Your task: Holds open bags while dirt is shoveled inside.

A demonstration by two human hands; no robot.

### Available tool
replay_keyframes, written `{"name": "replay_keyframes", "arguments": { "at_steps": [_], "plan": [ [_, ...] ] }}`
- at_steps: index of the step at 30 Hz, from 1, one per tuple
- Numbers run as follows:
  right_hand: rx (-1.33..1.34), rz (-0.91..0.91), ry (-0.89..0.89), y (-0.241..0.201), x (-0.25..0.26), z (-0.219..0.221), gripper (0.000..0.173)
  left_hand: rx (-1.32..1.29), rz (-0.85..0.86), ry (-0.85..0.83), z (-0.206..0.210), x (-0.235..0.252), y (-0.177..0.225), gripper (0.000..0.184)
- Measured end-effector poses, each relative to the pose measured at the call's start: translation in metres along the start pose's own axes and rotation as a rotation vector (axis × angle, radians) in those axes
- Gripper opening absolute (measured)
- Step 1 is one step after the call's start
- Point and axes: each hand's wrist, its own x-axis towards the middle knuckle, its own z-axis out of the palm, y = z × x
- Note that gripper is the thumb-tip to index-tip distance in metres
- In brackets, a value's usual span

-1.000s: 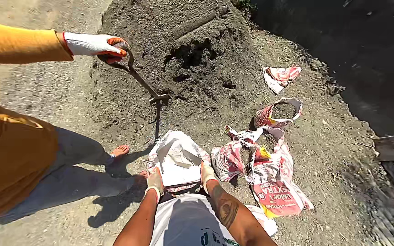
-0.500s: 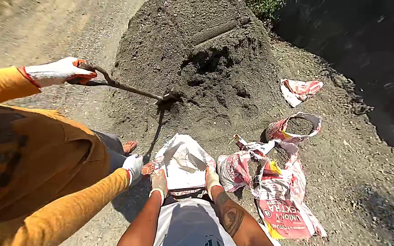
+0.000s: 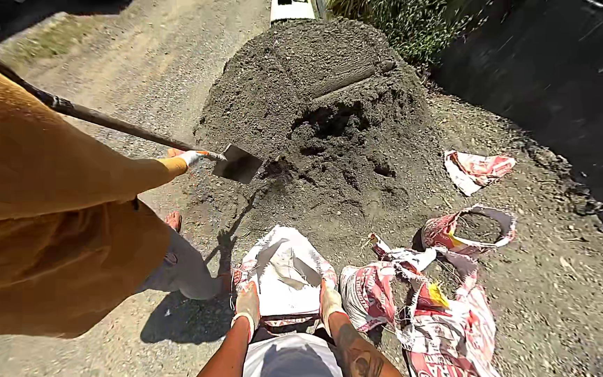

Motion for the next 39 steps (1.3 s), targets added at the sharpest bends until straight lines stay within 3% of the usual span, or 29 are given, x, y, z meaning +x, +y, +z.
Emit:
{"name": "replay_keyframes", "arguments": {
  "at_steps": [7,13,17,24,27,30,33,35,39],
  "plan": [
    [0.207,0.060,0.091,0.001,0.007,-0.001,0.087,-0.024,-0.038,-0.001,0.006,-0.009,-0.001,0.061],
    [0.086,0.051,0.063,-0.002,0.015,-0.012,0.086,-0.075,-0.106,-0.033,0.013,-0.019,0.000,0.072],
    [0.068,-0.010,0.029,-0.001,0.022,-0.022,0.083,-0.240,-0.154,0.034,0.025,-0.027,0.003,0.068],
    [0.014,-0.005,0.067,0.001,0.037,-0.063,0.092,-0.225,-0.123,0.082,0.060,-0.045,0.020,0.062],
    [-0.065,-0.031,0.049,0.016,0.058,-0.080,0.077,-0.232,-0.140,0.109,0.086,-0.051,0.021,0.061],
    [-0.478,-0.142,-0.024,0.022,0.083,-0.093,0.049,-0.186,-0.168,0.101,0.105,-0.055,0.025,0.063],
    [-0.624,-0.160,-0.063,0.017,0.104,-0.090,0.043,-0.191,-0.201,0.126,0.115,-0.051,0.030,0.065],
    [-0.577,-0.116,-0.068,0.013,0.110,-0.083,0.045,-0.229,-0.197,0.118,0.112,-0.049,0.031,0.065],
    [-0.676,-0.113,-0.139,-0.003,0.125,-0.057,0.037,-0.090,-0.263,0.057,0.103,-0.019,0.035,0.071]
  ]
}}
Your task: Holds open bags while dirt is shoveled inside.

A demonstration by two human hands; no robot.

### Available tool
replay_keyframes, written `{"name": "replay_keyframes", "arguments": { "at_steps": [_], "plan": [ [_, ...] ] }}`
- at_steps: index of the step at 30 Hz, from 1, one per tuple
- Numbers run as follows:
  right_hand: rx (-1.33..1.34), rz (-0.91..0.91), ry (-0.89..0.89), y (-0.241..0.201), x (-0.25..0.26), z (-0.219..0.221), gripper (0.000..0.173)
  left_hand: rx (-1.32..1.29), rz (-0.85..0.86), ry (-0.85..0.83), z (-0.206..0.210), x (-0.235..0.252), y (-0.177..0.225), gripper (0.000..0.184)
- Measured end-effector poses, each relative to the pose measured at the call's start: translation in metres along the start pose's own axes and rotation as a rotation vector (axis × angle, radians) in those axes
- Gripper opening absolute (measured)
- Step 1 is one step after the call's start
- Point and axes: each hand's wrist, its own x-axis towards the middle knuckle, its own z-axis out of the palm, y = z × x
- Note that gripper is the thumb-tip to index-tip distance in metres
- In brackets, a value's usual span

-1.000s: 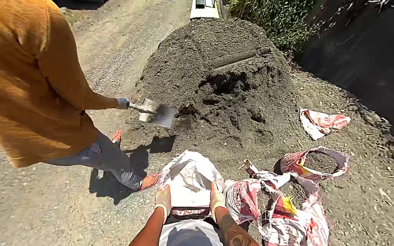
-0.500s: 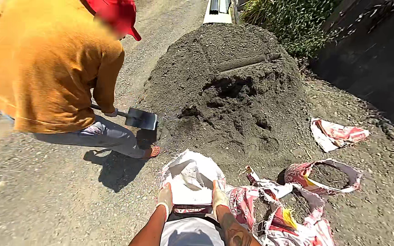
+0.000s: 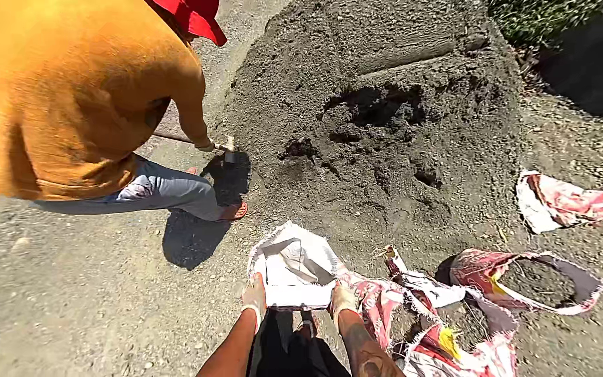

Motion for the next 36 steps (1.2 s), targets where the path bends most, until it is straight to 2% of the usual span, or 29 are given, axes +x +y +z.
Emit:
{"name": "replay_keyframes", "arguments": {
  "at_steps": [2,6,8,10,13,16,26,32,36],
  "plan": [
    [0.171,0.035,0.023,-0.019,0.008,0.008,0.038,0.001,-0.058,0.016,0.004,0.028,0.006,0.069],
    [0.673,0.158,0.092,-0.062,0.026,0.019,0.053,0.064,-0.035,-0.002,-0.003,0.079,0.026,0.064],
    [0.704,0.209,0.111,-0.083,0.036,0.025,0.072,0.057,-0.052,-0.030,-0.008,0.098,0.033,0.066],
    [0.613,0.222,0.106,-0.106,0.043,0.028,0.089,0.100,-0.048,-0.047,-0.010,0.120,0.040,0.069],
    [0.509,0.203,0.087,-0.131,0.056,0.036,0.075,0.286,-0.023,-0.047,-0.016,0.146,0.055,0.072],
    [0.442,0.220,0.052,-0.153,0.065,0.036,0.074,0.176,-0.068,-0.036,-0.022,0.166,0.072,0.069],
    [0.410,0.208,0.004,-0.198,0.083,0.035,0.072,0.306,-0.039,-0.135,-0.038,0.218,0.098,0.078],
    [0.398,0.204,0.018,-0.211,0.112,0.040,0.072,0.097,-0.134,-0.118,-0.021,0.250,0.095,0.076],
    [0.379,0.209,0.017,-0.211,0.131,0.042,0.072,0.206,-0.091,-0.184,-0.006,0.268,0.092,0.071]
  ]
}}
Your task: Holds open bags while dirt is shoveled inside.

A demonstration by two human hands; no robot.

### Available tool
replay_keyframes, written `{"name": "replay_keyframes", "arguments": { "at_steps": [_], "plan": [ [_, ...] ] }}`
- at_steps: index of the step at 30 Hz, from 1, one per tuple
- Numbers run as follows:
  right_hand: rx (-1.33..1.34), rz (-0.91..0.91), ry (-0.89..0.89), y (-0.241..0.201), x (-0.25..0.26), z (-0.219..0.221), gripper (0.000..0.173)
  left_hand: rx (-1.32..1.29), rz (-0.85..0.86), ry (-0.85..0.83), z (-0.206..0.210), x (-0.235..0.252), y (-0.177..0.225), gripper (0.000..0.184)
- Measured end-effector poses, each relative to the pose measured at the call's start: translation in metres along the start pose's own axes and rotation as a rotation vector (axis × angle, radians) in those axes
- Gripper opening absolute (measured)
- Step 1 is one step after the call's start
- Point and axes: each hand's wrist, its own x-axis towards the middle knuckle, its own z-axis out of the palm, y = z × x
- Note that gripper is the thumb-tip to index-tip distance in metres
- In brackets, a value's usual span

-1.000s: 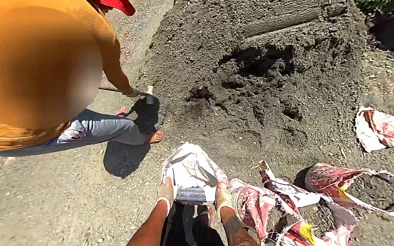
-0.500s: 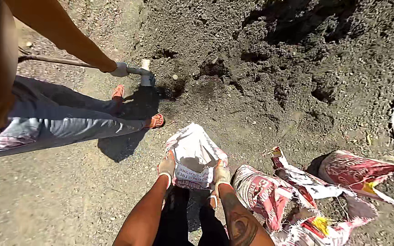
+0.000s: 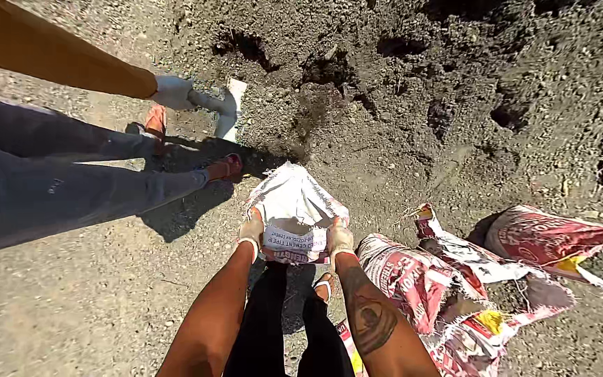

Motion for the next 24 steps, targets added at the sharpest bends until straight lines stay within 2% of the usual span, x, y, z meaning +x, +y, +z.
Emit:
{"name": "replay_keyframes", "arguments": {
  "at_steps": [4,9,13,17,19,21,24],
  "plan": [
    [0.013,0.012,0.008,-0.001,0.012,-0.002,0.067,0.248,0.131,-0.077,0.008,0.011,0.003,0.057],
    [0.067,-0.006,0.018,-0.004,0.025,-0.006,0.062,0.190,0.234,-0.050,0.022,0.029,-0.004,0.046],
    [0.243,-0.007,0.137,-0.010,0.026,-0.002,0.050,0.394,0.206,0.012,0.022,0.028,0.011,0.040],
    [0.349,-0.087,0.181,-0.024,0.018,-0.014,0.045,0.358,0.203,0.062,0.032,0.046,0.012,0.042],
    [0.321,-0.130,0.157,-0.011,0.023,-0.007,0.044,0.273,0.143,0.053,0.035,0.046,-0.001,0.043],
    [0.228,-0.080,0.141,0.031,0.030,0.015,0.045,0.134,0.022,0.027,0.039,0.035,-0.027,0.048],
    [0.314,0.015,0.165,0.071,0.029,0.037,0.046,-0.050,-0.015,0.099,0.060,0.023,-0.065,0.047]
  ]
}}
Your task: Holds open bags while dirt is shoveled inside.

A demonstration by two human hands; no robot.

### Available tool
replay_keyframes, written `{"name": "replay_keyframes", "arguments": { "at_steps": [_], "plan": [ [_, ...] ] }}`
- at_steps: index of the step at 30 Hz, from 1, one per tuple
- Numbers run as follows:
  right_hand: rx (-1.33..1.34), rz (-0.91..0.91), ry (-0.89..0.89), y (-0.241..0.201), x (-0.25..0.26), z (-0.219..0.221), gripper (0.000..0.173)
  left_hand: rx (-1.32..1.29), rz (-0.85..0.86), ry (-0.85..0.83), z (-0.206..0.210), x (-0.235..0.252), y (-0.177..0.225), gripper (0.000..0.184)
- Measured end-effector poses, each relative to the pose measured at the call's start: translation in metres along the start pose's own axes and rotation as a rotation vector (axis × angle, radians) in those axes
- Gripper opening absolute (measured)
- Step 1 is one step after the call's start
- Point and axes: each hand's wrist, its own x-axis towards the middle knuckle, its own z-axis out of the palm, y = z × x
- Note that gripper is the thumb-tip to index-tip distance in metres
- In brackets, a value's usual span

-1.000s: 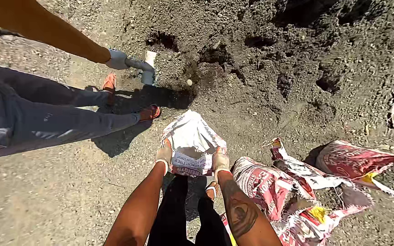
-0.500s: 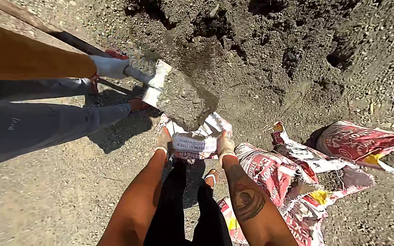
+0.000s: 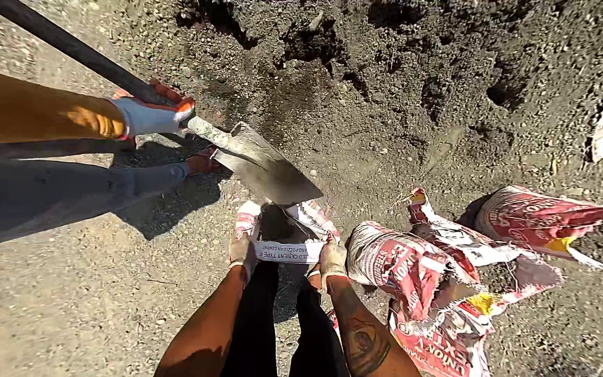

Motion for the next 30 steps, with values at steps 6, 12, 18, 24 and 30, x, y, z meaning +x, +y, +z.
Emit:
{"name": "replay_keyframes", "arguments": {
  "at_steps": [6,12,18,24,30],
  "plan": [
    [0.154,-0.012,0.036,-0.023,-0.004,-0.019,0.043,-0.108,0.063,0.023,-0.005,-0.021,0.031,0.043],
    [0.241,-0.016,0.063,-0.026,-0.019,-0.030,0.045,-0.065,0.194,-0.030,-0.023,-0.028,0.052,0.046],
    [0.052,0.067,-0.026,-0.034,-0.006,0.004,0.062,-0.001,0.098,-0.063,-0.007,0.010,0.066,0.049],
    [0.042,0.040,-0.057,-0.065,0.008,0.012,0.065,0.124,0.084,-0.029,-0.011,0.026,0.081,0.054],
    [0.027,0.071,-0.061,-0.072,0.016,0.011,0.068,0.020,0.071,-0.029,-0.010,0.032,0.086,0.052]
  ]
}}
